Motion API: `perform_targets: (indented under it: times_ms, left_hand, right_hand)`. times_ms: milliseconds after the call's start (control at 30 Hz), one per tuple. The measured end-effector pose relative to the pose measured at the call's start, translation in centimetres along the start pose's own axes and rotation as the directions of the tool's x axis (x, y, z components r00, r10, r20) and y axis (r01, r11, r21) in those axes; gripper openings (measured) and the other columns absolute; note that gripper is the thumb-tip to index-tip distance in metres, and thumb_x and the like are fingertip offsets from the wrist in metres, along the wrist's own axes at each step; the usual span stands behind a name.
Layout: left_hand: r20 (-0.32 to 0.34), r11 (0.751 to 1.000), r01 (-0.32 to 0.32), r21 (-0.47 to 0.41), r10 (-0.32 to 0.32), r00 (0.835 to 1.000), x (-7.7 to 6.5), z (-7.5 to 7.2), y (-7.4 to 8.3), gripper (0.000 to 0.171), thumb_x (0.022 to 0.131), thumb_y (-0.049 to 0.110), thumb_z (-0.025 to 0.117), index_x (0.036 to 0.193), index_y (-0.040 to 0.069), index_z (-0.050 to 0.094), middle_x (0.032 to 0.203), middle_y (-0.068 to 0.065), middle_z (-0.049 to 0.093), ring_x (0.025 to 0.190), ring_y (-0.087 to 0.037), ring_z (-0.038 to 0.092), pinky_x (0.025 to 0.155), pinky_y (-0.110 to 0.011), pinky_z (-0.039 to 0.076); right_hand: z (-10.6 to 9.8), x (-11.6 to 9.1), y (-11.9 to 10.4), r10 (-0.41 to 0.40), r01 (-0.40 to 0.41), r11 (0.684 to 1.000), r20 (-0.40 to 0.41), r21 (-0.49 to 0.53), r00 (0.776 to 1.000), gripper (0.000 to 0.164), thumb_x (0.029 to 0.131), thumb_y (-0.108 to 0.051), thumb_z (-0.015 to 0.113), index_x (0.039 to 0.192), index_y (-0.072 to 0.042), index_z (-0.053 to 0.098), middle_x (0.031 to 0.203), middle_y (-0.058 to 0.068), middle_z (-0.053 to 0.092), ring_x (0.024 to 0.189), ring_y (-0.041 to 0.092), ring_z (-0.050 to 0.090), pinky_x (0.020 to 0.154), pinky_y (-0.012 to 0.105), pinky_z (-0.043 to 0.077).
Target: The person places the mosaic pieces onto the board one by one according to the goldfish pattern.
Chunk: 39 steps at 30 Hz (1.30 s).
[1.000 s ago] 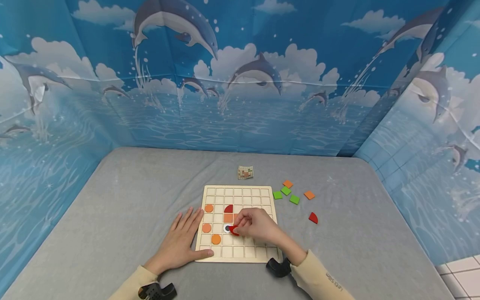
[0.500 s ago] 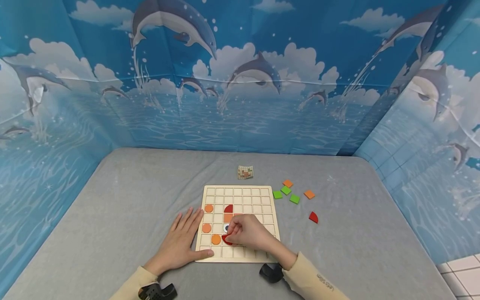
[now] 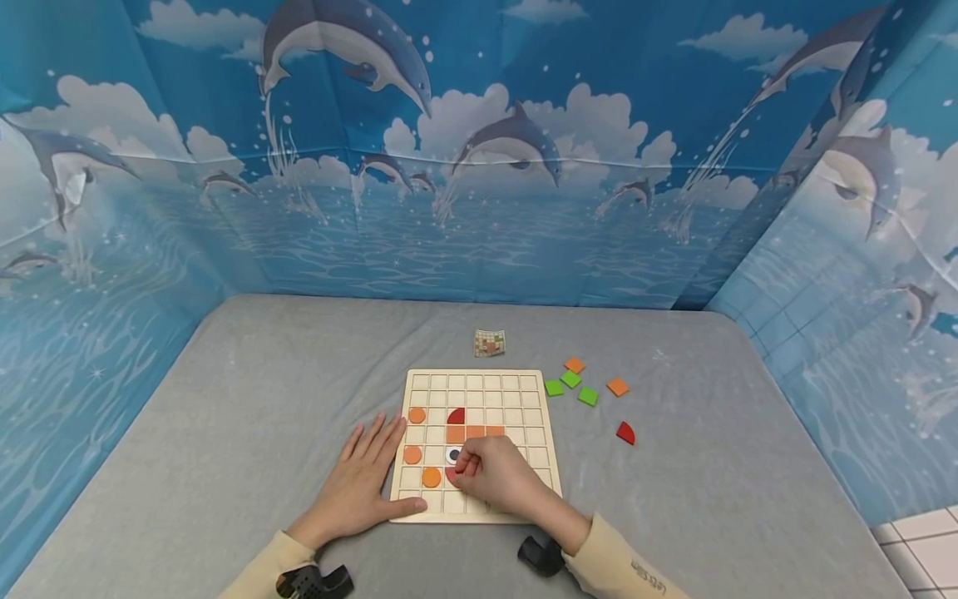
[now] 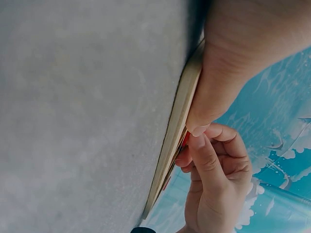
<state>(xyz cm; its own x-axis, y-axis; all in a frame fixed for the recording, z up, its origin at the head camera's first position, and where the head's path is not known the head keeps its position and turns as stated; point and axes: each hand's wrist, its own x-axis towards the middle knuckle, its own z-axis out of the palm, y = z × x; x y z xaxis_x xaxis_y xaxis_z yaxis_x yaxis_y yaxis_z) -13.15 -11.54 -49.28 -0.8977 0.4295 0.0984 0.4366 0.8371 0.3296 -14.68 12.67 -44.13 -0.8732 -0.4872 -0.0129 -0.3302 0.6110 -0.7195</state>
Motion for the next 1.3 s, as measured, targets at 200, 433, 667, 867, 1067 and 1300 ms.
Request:
perform_targets:
  times_ms: [200,433,667,867,1067,1300]
  left_hand:
    - [0.006,1.0,0.007,-0.006,-0.007,1.0,-0.02,-0.07,0.05,0.114,0.073,0.085,0.042,0.152,0.008,0.017,0.157,-0.006,0.016,0.143,-0.024,0.005,0.113,-0.043,-0.002]
    - [0.016,1.0,0.013,-0.026,-0.013,1.0,-0.05,-0.24,0.19,0.114,0.073,0.084,0.044,0.152,0.007,0.018,0.157,-0.006,0.016,0.143,-0.024,0.005,0.113,-0.043,-0.002]
    - [0.006,1.0,0.007,-0.027,-0.007,1.0,-0.1,-0.23,0.1,0.112,0.074,0.083,0.046,0.152,0.008,0.017,0.157,-0.005,0.015,0.143,-0.024,0.005,0.113,-0.044,-0.001]
    - [0.003,1.0,0.008,-0.016,-0.008,1.0,-0.11,-0.08,0.04,0.113,0.073,0.084,0.044,0.152,0.008,0.017,0.157,-0.005,0.016,0.143,-0.024,0.004,0.113,-0.044,-0.001]
    - [0.003,1.0,0.007,-0.014,-0.007,1.0,-0.11,-0.03,0.01,0.113,0.073,0.085,0.043,0.152,0.008,0.018,0.157,-0.005,0.016,0.143,-0.024,0.004,0.113,-0.044,-0.002]
    - [0.005,1.0,0.009,-0.009,-0.009,1.0,-0.07,0.02,0.03,0.113,0.073,0.085,0.043,0.153,0.009,0.017,0.157,-0.005,0.016,0.143,-0.024,0.005,0.113,-0.044,-0.002]
  right_hand:
    - [0.05,-0.12,0.0,-0.014,0.014,1.0,0.002,-0.013,1.0,0.016,0.077,-0.011,0.08,0.073,-0.014,0.064,0.062,-0.01,0.053,0.053,0.005,0.047,0.047,0.021,0.042]
    - [0.13,-0.23,-0.06,-0.025,0.025,1.0,-0.015,-0.018,1.0,0.017,0.076,-0.012,0.081,0.075,-0.013,0.064,0.062,-0.01,0.051,0.053,0.004,0.046,0.046,0.021,0.041]
    - [0.28,-0.11,-0.17,-0.035,0.032,0.997,-0.048,-0.066,0.998,0.018,0.077,-0.015,0.08,0.073,-0.015,0.063,0.061,-0.011,0.049,0.051,0.003,0.043,0.045,0.021,0.039]
    - [0.37,-0.18,-0.42,-0.014,0.008,0.994,-0.053,-0.107,0.998,0.02,0.075,-0.017,0.081,0.071,-0.016,0.062,0.06,-0.011,0.048,0.051,0.003,0.043,0.046,0.021,0.038]
    - [0.41,-0.22,-0.3,0.012,-0.016,0.994,-0.036,-0.104,0.999,0.021,0.074,-0.018,0.082,0.073,-0.014,0.062,0.06,-0.01,0.048,0.051,0.004,0.042,0.046,0.021,0.036]
    - [0.32,-0.22,-0.1,0.034,-0.036,0.995,-0.027,-0.095,0.999,0.021,0.074,-0.022,0.082,0.074,-0.015,0.061,0.06,-0.01,0.048,0.05,0.003,0.041,0.044,0.02,0.034]
